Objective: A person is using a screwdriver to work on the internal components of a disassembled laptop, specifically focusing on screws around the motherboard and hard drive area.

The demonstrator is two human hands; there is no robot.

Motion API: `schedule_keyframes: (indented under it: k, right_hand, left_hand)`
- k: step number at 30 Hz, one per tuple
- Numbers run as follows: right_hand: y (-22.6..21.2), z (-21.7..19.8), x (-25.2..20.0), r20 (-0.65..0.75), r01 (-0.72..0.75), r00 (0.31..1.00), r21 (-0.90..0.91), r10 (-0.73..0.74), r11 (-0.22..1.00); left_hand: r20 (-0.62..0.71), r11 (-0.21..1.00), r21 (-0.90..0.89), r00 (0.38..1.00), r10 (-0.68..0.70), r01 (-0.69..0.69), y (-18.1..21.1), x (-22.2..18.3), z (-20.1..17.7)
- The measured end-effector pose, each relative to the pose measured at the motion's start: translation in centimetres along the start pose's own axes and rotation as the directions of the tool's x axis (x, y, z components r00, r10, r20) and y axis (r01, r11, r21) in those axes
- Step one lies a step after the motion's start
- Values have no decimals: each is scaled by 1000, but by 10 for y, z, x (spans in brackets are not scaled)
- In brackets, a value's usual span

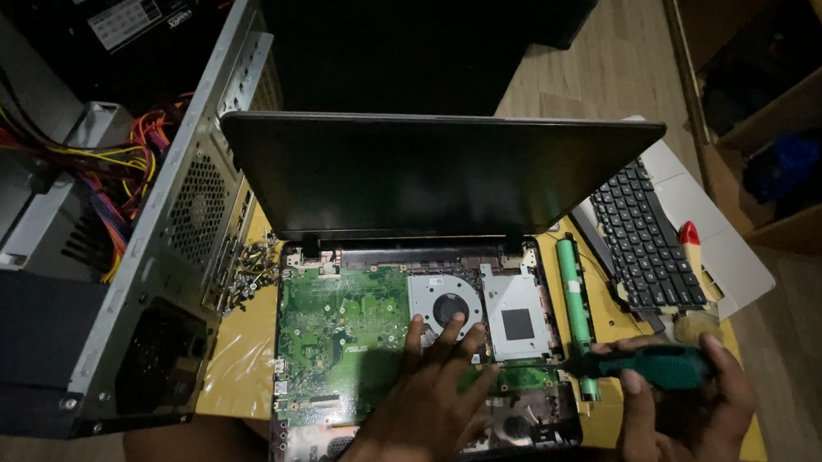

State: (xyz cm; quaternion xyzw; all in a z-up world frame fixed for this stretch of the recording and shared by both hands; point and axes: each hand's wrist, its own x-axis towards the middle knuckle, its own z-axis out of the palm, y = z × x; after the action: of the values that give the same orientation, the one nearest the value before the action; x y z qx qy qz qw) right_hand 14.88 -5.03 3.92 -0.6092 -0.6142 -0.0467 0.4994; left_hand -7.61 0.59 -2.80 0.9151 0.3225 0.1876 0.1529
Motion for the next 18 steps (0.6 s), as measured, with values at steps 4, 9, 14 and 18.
schedule_keyframes:
  k: [4, 9, 14, 18]
  right_hand:
    - [-12, 2, 7, 37, 18, 999, 70, -20, 997]
    - [-7, 5, 4, 38, 48, 998, 214, -57, 976]
    - [2, 4, 11, 125, 114, 981, 240, -147, 964]
    - [-4, 1, 22, 203, 83, 973, 129, -109, 988]
  left_hand:
    - [9, 1000, 14, 1000, 7, -7, 2, 1, -6]
    - [23, 1000, -7, 1000, -12, 12, 2, 1, -5]
    - [16, 999, -34, 1000, -1, 1, 2, 1, -8]
    - [64, 998, -59, 998, -22, 26, 3, 3, -8]
